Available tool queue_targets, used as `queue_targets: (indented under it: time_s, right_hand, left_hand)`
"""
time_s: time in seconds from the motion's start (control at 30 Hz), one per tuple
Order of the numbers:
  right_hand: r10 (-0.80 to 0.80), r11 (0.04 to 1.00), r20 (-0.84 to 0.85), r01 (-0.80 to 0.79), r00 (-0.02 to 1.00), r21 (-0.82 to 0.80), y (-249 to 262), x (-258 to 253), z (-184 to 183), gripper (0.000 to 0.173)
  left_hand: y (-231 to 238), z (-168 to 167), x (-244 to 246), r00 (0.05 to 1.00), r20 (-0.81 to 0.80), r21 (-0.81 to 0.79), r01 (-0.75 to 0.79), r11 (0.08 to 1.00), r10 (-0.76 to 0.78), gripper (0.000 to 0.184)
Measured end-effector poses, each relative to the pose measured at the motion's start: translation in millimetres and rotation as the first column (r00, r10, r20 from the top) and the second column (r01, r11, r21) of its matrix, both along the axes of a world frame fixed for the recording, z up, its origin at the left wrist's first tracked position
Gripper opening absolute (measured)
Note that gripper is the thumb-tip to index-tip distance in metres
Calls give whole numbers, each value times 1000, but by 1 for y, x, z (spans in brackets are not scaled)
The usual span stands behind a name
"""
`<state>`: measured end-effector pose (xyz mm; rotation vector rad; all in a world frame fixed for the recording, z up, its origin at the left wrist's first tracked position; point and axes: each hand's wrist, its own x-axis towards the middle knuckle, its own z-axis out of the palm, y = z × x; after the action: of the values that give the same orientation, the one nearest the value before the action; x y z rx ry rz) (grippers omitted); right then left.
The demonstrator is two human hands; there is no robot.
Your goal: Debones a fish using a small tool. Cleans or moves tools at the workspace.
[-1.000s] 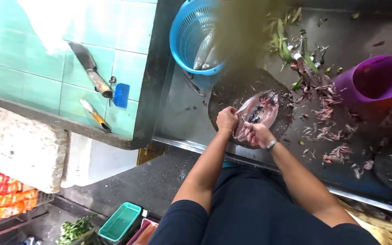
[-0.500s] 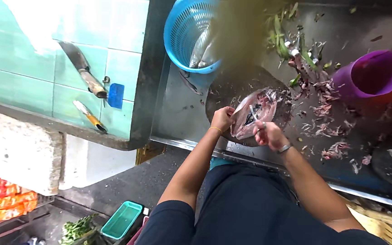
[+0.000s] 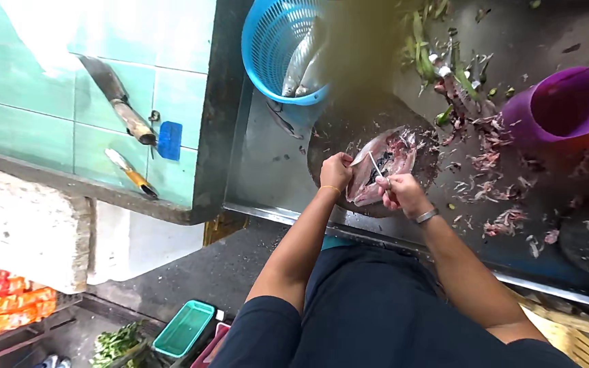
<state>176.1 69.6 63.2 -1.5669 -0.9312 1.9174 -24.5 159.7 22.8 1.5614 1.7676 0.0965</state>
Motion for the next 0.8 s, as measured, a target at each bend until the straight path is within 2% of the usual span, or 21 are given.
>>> queue_targets:
  time_s: [0.1, 0.13, 0.2, 0.27, 0.33, 0.43, 0.5, 0.53, 0.6, 0.63, 0.67, 0.73, 0.8]
  right_hand:
    - [-73, 973, -66, 56, 995, -225, 18, -15, -16, 50]
    - [-127, 967, -56, 111, 990, -229, 17, -19, -22, 47]
    - [-200, 972, -54, 191, 978, -141, 9, -19, -21, 48]
    - [-208, 970, -97, 193, 973, -149, 11, -21, -13, 49]
    - [-201, 953, -92, 173, 975, -249, 18, -25, -20, 51]
    - [-260, 958, -58, 250, 964, -137, 11, -24, -28, 54]
    - [-244, 949, -80, 221, 967, -223, 8, -26, -30, 58]
    - [-253, 939, -77, 225, 964, -259, 14, -26, -28, 54]
    - [-292, 943, -29, 283, 956, -177, 16, -23, -24, 47]
    - [-287, 951, -26, 282, 958, -128, 16, -21, -22, 49]
    - [-276, 954, -37, 269, 961, -130, 17, -21, -18, 51]
    - [-238, 946, -51, 220, 970, -238, 24, -22, -18, 53]
    - [-257, 949, -6, 251, 967, -190, 19, -21, -35, 55]
  left_hand:
    - [13, 2, 8, 1000, -21, -15, -4, 1000, 3, 30]
    - [13, 2, 9, 1000, -27, -21, -2, 1000, 2, 30]
    - [15, 4, 9, 999, -32, -12, -9, 1000, 8, 29]
    - [14, 4, 11, 999, -48, -7, -22, 1000, 21, 28]
    - [14, 4, 16, 998, -61, -12, -26, 1000, 25, 28]
    - [20, 7, 19, 997, -74, 6, -38, 999, 38, 27]
    - [17, 8, 20, 996, -82, 0, -47, 999, 47, 25]
    - [18, 8, 23, 995, -88, 2, -45, 999, 45, 25]
    - [20, 8, 27, 995, -98, 9, -33, 999, 34, 24]
    - [24, 9, 27, 995, -99, 17, -31, 999, 33, 24]
    - [25, 9, 27, 995, -98, 15, -29, 999, 30, 24]
    - [24, 8, 27, 995, -92, 4, -26, 1000, 27, 25]
    - [26, 8, 30, 995, -93, 1, -21, 1000, 21, 26]
